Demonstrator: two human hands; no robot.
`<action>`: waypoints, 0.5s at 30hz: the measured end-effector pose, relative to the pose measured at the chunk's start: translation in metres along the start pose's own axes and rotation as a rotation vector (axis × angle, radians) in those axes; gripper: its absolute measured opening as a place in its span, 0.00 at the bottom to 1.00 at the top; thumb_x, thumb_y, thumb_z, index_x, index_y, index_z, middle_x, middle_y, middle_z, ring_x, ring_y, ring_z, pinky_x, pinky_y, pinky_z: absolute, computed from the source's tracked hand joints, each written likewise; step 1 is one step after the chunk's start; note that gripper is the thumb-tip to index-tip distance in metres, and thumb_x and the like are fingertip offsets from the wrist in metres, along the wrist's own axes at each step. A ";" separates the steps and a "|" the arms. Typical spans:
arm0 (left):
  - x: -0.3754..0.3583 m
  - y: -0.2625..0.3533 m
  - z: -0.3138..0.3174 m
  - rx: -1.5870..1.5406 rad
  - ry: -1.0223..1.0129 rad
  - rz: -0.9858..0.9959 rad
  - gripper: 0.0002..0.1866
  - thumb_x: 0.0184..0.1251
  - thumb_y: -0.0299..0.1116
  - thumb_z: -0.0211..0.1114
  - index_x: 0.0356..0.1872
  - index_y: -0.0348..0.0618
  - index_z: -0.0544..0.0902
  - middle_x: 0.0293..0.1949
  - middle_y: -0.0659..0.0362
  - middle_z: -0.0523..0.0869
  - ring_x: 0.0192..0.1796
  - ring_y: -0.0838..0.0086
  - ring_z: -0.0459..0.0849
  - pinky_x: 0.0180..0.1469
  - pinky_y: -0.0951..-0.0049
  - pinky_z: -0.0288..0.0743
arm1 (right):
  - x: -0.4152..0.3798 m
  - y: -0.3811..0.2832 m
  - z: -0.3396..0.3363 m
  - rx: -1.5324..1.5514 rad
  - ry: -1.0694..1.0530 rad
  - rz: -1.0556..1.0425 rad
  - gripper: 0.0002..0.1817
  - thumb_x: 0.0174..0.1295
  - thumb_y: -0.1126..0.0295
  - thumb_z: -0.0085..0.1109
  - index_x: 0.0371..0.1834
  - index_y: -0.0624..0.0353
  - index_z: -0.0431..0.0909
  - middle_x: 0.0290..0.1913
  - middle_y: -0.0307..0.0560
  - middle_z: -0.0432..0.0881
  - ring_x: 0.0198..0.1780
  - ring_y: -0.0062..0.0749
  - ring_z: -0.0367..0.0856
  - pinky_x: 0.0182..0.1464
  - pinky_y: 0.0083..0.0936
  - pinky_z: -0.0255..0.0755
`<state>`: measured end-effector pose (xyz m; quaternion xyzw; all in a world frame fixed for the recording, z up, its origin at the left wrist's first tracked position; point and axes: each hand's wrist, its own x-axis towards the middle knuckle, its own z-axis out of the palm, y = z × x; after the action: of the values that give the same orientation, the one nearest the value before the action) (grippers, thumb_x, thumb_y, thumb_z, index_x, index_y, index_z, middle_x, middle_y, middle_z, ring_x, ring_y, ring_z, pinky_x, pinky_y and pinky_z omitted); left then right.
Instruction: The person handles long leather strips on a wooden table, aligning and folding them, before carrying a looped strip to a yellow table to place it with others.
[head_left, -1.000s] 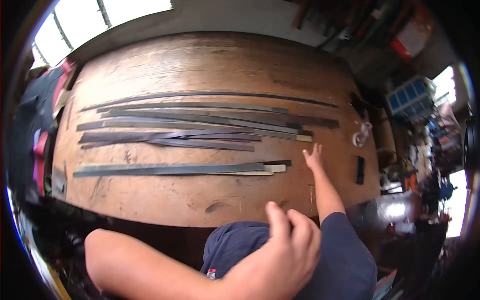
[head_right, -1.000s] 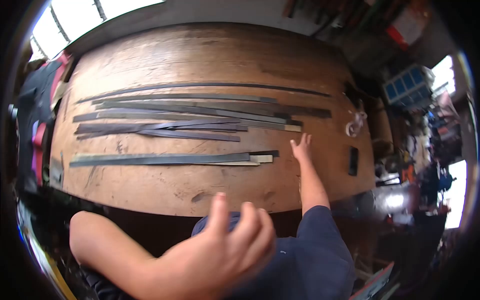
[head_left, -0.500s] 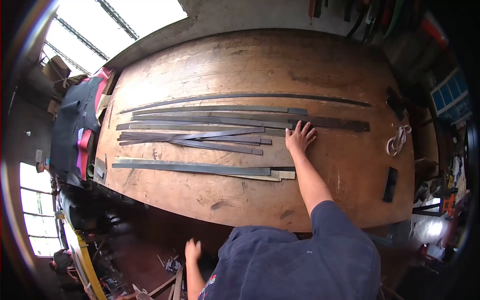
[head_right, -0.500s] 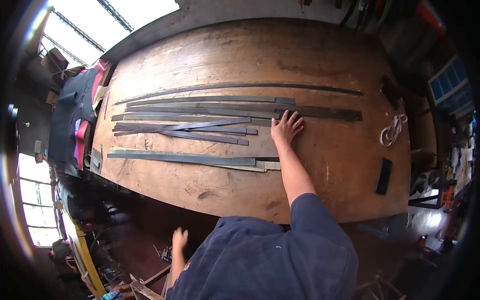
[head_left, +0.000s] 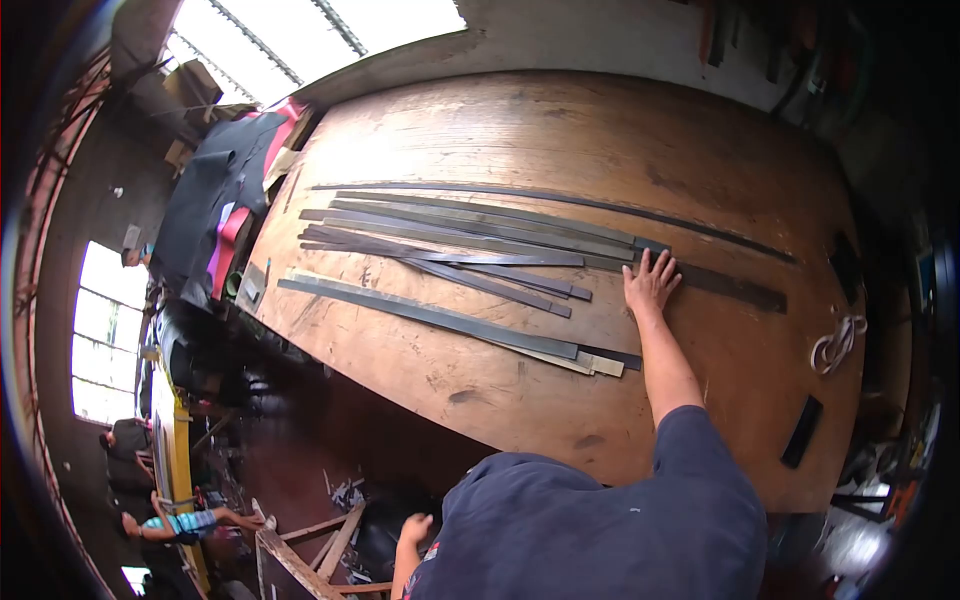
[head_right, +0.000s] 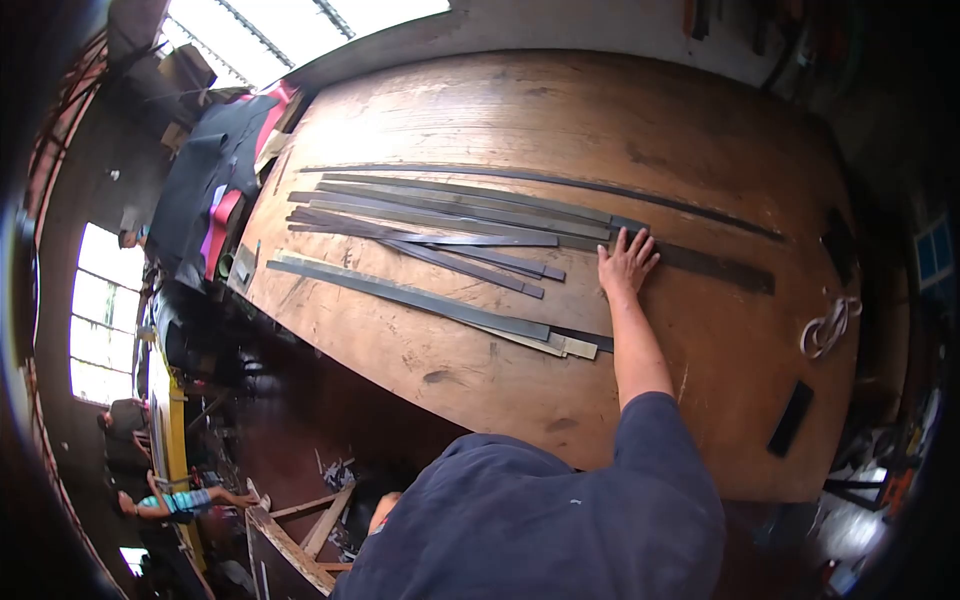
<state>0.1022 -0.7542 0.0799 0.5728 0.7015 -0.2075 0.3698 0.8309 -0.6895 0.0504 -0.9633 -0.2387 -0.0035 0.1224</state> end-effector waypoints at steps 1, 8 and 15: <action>0.031 0.002 0.005 0.015 0.120 0.178 0.25 0.65 0.48 0.63 0.53 0.37 0.82 0.48 0.43 0.86 0.54 0.56 0.85 0.55 0.62 0.77 | -0.003 0.001 0.000 -0.006 0.001 0.003 0.39 0.66 0.41 0.49 0.76 0.48 0.58 0.78 0.60 0.47 0.79 0.57 0.43 0.75 0.62 0.37; 0.043 0.141 -0.066 -0.015 0.109 0.339 0.28 0.64 0.46 0.66 0.60 0.40 0.78 0.54 0.47 0.85 0.57 0.59 0.83 0.59 0.64 0.76 | -0.089 0.031 -0.004 0.085 0.014 -0.049 0.35 0.66 0.48 0.53 0.74 0.52 0.61 0.78 0.59 0.51 0.78 0.56 0.46 0.74 0.61 0.40; 0.114 0.142 -0.119 -0.040 0.423 0.518 0.16 0.63 0.40 0.65 0.44 0.37 0.85 0.41 0.43 0.87 0.46 0.52 0.86 0.51 0.58 0.78 | -0.126 0.086 -0.031 0.531 0.071 0.009 0.22 0.67 0.62 0.58 0.59 0.67 0.75 0.62 0.61 0.76 0.65 0.51 0.72 0.67 0.36 0.66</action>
<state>0.1962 -0.5584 0.0883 0.7551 0.5975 0.0307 0.2679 0.7601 -0.8284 0.0520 -0.8977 -0.2225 0.0259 0.3793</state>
